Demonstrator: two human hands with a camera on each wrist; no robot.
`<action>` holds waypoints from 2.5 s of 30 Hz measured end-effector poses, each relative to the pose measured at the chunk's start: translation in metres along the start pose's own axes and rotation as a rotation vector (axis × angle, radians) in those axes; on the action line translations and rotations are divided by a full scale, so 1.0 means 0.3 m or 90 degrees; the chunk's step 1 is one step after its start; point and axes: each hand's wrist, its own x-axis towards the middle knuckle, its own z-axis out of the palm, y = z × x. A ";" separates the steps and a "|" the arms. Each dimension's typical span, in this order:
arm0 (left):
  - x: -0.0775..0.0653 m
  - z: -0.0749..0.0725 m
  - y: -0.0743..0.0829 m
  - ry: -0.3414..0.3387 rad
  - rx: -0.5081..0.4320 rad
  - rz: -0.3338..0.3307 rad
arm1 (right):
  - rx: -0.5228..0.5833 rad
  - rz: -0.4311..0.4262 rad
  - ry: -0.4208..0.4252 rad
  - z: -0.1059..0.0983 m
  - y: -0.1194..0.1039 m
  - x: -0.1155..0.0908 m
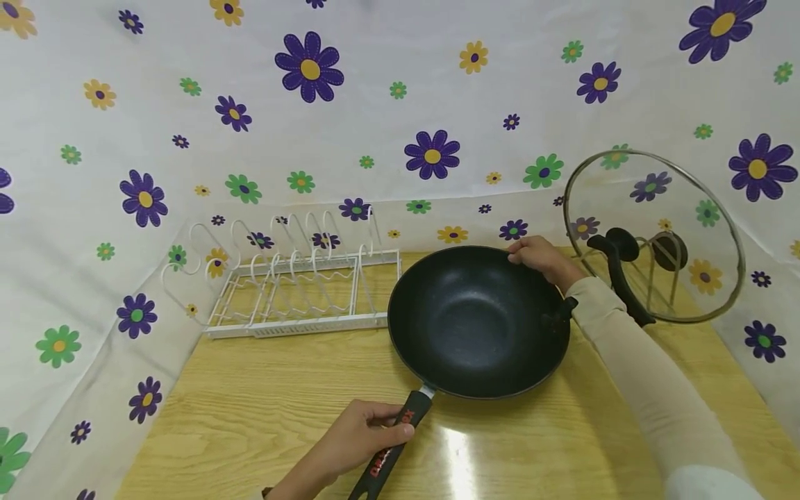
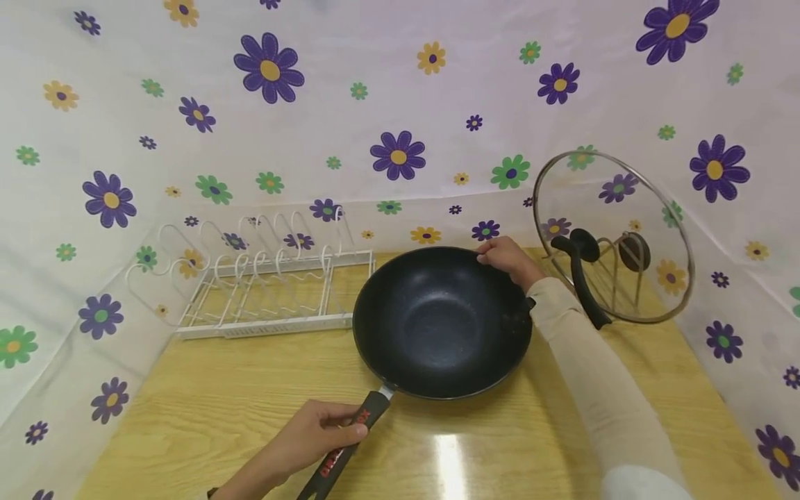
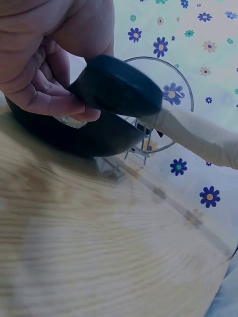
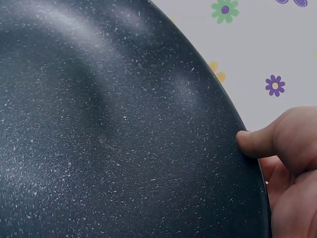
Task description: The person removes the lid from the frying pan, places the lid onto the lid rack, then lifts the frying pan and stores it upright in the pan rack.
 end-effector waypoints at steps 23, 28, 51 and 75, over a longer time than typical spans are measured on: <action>0.053 0.199 -0.003 0.013 -0.130 0.016 | -0.143 -0.161 0.022 0.048 -0.037 0.132; 0.073 0.223 -0.007 0.022 -0.129 0.016 | -0.175 -0.186 0.030 0.059 -0.042 0.153; 0.138 0.302 0.017 0.052 -0.143 0.046 | -0.264 -0.190 0.065 0.075 -0.086 0.191; 0.179 0.268 0.057 -0.022 -0.148 0.037 | 0.002 -0.185 0.065 0.045 -0.263 -0.239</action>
